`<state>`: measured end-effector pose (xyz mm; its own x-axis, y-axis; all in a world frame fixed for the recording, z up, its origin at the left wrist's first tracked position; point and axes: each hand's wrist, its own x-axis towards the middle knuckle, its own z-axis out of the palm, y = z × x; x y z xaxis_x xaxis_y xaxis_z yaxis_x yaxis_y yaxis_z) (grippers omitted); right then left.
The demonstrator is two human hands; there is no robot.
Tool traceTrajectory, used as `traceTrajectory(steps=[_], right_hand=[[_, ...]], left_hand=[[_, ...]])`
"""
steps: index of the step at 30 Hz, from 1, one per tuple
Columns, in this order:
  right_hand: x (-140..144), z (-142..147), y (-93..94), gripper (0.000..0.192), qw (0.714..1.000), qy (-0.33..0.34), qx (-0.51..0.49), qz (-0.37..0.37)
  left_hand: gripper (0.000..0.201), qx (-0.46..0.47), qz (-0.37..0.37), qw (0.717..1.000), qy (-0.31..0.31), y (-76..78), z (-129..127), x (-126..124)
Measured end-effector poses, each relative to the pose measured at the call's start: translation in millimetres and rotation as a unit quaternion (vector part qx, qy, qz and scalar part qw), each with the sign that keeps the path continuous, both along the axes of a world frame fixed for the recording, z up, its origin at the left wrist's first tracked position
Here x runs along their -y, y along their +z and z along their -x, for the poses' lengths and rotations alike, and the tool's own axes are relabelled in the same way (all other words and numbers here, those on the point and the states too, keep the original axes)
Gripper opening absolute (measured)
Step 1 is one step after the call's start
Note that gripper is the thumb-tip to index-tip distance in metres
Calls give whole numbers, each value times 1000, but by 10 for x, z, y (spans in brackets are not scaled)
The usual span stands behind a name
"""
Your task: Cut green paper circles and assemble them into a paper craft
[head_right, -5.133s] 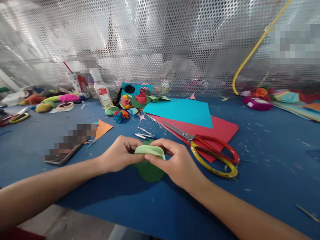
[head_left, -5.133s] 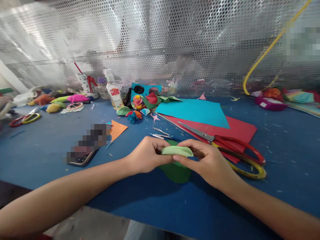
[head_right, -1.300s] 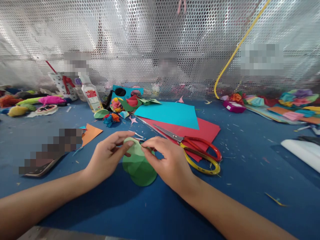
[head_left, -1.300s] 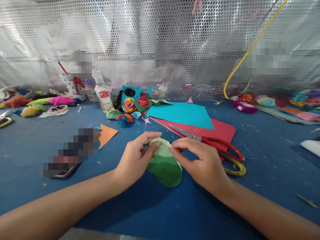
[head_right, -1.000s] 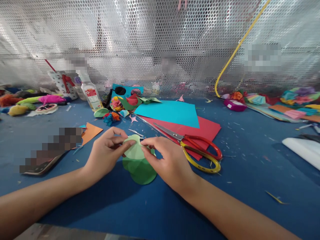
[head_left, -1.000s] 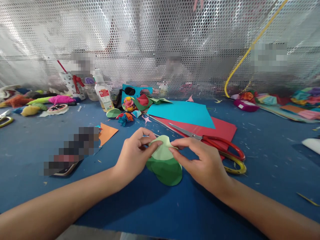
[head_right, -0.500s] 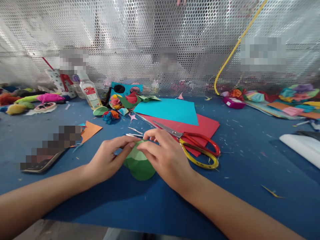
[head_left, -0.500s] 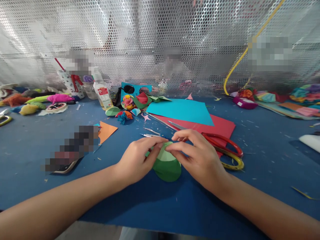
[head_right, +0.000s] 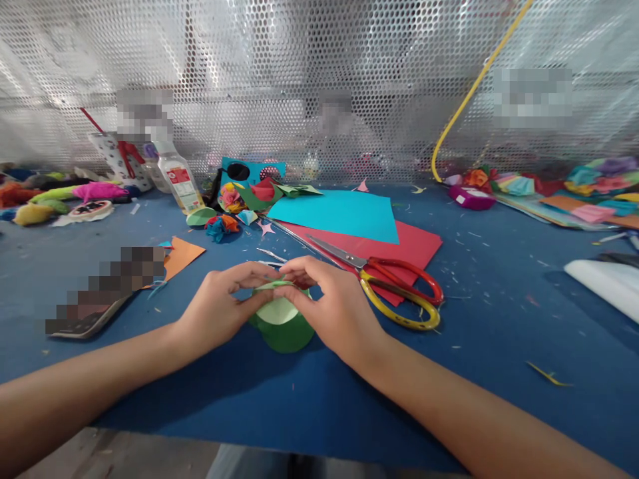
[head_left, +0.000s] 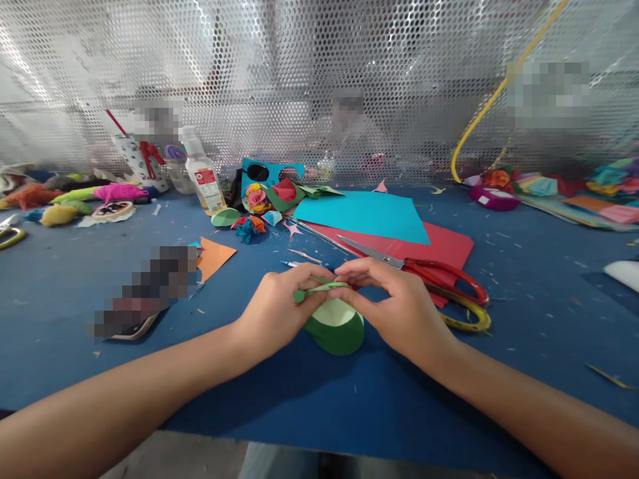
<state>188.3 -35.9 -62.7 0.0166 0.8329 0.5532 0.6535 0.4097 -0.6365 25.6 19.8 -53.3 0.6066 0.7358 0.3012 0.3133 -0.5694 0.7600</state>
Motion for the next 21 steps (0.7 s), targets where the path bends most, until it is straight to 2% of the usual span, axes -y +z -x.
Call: traceTrajectory(steps=[5,10,13,15,18,21], right_hand=[[13,13,28,12,1000,2,-12,18],[45,4,69,20,999,9,27,27],[44,-9,70,21,999,5,35,23],[42,-11,66,19,999,4,33,23],[35,-13,64,14,999,-1,-17,39],[10,-34,64,15,987,16,-139,80]], left_hand=[[24,5,45,999,15,21,2,-4],[20,-46,-20,998,-41,26,18,-5],[26,-36,-21,997,-68,32,24,-14],[27,-33,-18,997,-65,37,26,-20],[25,-19,0,999,-34,39,25,-20],[24,39,86,995,-20,24,16,-24]])
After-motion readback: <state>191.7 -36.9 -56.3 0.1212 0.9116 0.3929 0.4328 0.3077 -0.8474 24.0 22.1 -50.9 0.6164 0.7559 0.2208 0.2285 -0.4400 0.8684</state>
